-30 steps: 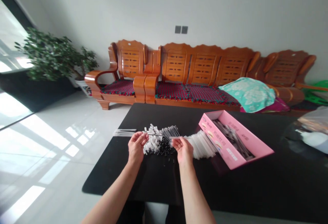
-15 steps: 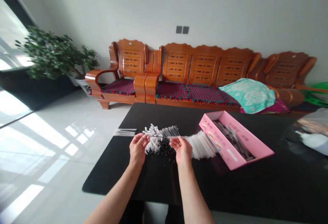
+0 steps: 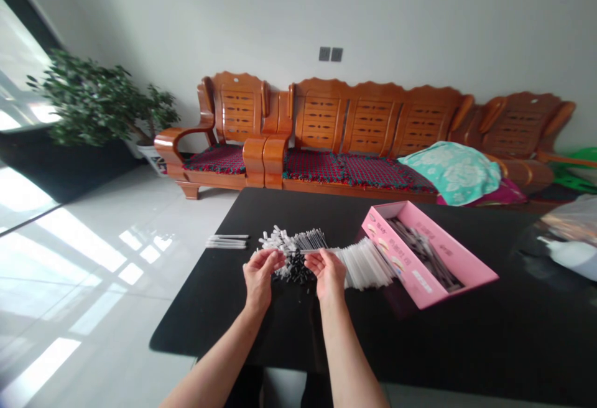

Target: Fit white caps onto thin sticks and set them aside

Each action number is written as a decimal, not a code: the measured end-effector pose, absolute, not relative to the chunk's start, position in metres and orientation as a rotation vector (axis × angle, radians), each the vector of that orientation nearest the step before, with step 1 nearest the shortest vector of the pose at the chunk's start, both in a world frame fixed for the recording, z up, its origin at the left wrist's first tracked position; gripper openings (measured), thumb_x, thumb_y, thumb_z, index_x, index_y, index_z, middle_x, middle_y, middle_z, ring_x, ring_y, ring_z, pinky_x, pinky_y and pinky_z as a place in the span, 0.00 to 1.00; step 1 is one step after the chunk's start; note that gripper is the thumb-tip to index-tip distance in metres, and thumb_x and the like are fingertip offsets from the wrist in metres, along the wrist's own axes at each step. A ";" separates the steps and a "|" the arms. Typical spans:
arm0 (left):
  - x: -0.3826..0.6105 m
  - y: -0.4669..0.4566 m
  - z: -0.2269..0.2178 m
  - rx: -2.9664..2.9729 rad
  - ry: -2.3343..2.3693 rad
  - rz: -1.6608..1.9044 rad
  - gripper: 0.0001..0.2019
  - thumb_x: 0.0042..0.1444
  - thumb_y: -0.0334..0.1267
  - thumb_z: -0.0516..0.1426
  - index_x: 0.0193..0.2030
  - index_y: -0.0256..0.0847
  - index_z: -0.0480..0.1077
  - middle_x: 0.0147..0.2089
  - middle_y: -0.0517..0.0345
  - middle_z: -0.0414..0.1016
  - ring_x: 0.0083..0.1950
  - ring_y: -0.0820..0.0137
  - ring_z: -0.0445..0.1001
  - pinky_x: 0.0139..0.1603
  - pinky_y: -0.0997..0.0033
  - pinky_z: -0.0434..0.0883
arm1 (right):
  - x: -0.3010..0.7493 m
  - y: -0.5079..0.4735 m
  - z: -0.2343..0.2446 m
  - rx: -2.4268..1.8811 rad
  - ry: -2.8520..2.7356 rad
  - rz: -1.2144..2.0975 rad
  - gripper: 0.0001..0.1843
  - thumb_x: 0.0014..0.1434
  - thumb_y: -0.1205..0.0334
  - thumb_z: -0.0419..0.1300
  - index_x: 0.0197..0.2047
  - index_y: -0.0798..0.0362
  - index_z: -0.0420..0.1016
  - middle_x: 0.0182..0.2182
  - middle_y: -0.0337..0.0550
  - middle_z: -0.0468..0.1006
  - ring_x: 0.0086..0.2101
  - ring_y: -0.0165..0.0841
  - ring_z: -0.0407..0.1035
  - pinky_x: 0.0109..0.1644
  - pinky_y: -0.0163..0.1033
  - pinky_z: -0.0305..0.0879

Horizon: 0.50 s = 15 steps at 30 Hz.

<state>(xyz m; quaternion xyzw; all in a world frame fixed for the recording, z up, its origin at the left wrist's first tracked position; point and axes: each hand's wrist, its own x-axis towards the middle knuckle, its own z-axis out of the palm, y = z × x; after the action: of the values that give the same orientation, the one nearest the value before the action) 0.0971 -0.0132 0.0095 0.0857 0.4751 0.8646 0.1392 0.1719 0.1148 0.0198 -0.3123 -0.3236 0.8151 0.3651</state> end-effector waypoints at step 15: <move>0.063 -0.027 0.004 0.600 2.063 2.198 0.09 0.47 0.37 0.65 0.37 0.43 0.81 0.36 0.51 0.80 0.35 0.64 0.77 0.36 0.69 0.74 | 0.191 0.137 0.019 -0.869 -0.626 2.269 0.04 0.55 0.72 0.61 0.29 0.58 0.77 0.19 0.42 0.79 0.20 0.31 0.75 0.24 0.31 0.74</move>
<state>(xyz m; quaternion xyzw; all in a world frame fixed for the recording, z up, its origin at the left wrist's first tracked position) 0.0628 -0.0265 0.0043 0.1950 0.6707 0.7148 0.0340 0.1906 0.1368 0.0188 -0.3293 -0.2370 0.8594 0.3112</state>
